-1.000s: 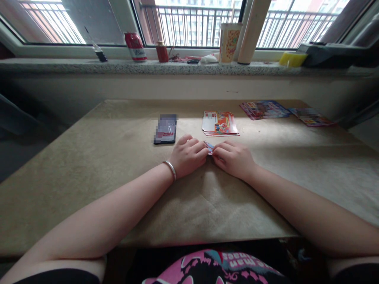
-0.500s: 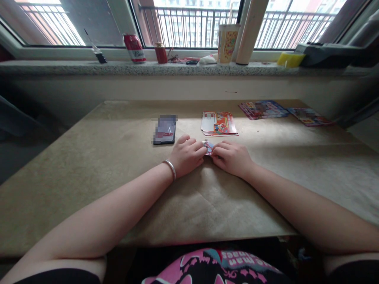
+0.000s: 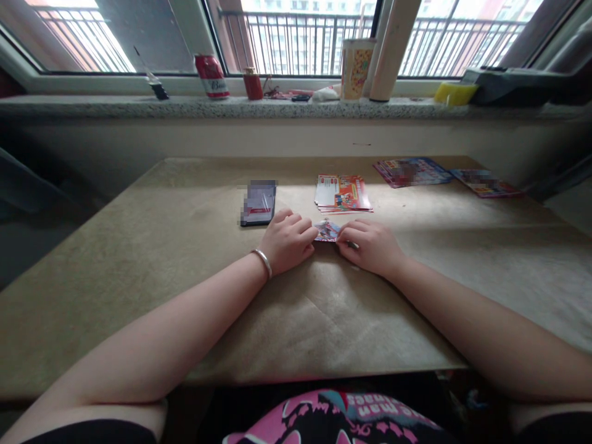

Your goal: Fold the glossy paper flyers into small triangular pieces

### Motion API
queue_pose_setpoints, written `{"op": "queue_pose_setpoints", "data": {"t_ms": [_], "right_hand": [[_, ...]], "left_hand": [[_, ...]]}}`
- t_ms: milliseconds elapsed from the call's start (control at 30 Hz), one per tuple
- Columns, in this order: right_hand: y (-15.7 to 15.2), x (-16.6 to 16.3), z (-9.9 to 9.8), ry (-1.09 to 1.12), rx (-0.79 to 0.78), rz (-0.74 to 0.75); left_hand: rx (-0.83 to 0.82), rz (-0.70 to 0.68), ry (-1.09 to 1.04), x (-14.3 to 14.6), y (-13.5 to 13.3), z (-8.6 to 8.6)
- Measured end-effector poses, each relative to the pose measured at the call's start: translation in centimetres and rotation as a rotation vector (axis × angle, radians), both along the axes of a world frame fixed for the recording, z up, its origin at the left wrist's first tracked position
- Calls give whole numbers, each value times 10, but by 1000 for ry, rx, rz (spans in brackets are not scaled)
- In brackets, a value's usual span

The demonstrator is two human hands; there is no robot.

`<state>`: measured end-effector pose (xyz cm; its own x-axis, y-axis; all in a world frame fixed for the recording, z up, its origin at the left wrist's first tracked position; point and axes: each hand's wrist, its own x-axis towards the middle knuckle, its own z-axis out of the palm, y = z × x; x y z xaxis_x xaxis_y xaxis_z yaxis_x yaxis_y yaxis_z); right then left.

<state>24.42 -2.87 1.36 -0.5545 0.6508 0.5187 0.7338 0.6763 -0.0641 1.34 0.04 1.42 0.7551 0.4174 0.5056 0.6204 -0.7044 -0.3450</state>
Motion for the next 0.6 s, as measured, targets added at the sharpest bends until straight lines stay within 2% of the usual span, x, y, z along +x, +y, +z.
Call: {"op": "queue_pose_setpoints", "data": {"t_ms": [267,600], "right_hand": [[-1,3,0,-1,-35,1],[2,12,-2,26,-28,-29]], "left_hand": [[46,-6,-11,-1,-4,5],[-52,143,-48,-10,1,2]]}}
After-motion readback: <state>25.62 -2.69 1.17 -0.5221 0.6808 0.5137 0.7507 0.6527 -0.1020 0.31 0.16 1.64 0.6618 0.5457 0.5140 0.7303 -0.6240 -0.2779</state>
